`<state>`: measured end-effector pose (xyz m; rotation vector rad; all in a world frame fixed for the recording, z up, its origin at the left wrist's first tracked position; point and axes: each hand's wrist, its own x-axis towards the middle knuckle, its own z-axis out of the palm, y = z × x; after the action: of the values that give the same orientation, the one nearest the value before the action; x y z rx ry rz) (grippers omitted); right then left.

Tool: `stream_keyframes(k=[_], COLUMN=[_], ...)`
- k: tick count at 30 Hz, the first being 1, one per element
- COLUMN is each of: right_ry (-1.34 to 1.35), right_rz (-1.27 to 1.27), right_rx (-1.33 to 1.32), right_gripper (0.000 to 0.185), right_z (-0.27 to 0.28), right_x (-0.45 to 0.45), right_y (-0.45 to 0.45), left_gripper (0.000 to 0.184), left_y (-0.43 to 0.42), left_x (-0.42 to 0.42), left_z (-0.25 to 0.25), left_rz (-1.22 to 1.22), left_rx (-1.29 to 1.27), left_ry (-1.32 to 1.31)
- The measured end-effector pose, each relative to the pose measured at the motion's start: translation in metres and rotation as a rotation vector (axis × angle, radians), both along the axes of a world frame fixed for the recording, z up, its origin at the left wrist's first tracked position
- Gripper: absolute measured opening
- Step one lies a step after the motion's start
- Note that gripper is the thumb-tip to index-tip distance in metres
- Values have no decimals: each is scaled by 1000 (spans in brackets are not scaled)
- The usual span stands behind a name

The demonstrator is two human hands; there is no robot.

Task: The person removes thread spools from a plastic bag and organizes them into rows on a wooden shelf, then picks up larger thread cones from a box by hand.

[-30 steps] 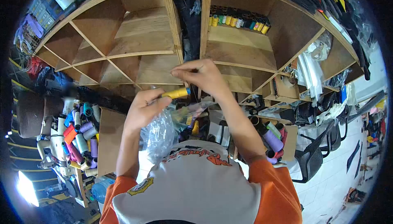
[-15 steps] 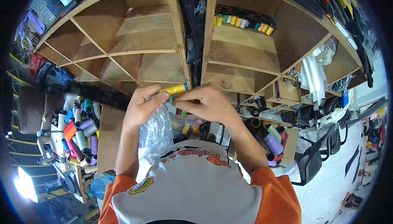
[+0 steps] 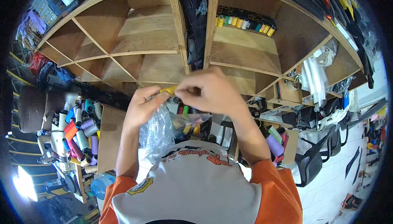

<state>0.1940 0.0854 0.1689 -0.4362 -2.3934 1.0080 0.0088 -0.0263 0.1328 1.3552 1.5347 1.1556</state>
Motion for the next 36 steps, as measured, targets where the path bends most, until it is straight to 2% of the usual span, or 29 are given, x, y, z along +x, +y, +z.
stream_keyframes(k=[2, 5, 6, 9, 13, 14, 17, 18, 22, 25, 30, 36], right_ry=[20, 131, -32, 65, 24, 76, -48, -116, 87, -74, 24, 18], right_rz=[22, 59, 69, 60, -18, -6, -26, -42, -35, -42, -45, -130], right_rx=[-10, -195, -327, -600, -274, -124, 46, 1, -196, -380, -289, 100], right_gripper=[14, 16, 18, 19, 17, 15, 14, 14, 16, 18, 17, 12], right_z=[-8, -44, -40, -58, -38, -35, 1, 7, -32, -37, -37, -6], right_x=[5, 2, 3, -10, -17, -16, -4, 1, 2, 0, -11, 2], right_y=[-6, -6, -2, 15, 30, 31, 8, 0, -11, 0, 25, -2], left_gripper=[28, 27, 25, 25, 25, 26, 26, 26, 27, 26, 28, 29], left_y=[1, -1, -4, -6, -4, -4, 1, 2, 2, -2, -6, -3], left_x=[2, 0, 1, 0, 0, -1, -3, -3, 0, -2, -2, 0], left_z=[1, 4, 13, 12, 10, 7, 0, 2, 1, 5, 6, 0], left_rz=[22, -12, -41, -98, -120, -89, -13, 4, 25, -40, -119, -13], left_rx=[39, 32, 6, -17, -71, -84, -86, -62, 42, -9, -123, -70], left_ry=[-48, -82, -72, -29, 1, -9, -18, -4, -60, -69, -79, -19])
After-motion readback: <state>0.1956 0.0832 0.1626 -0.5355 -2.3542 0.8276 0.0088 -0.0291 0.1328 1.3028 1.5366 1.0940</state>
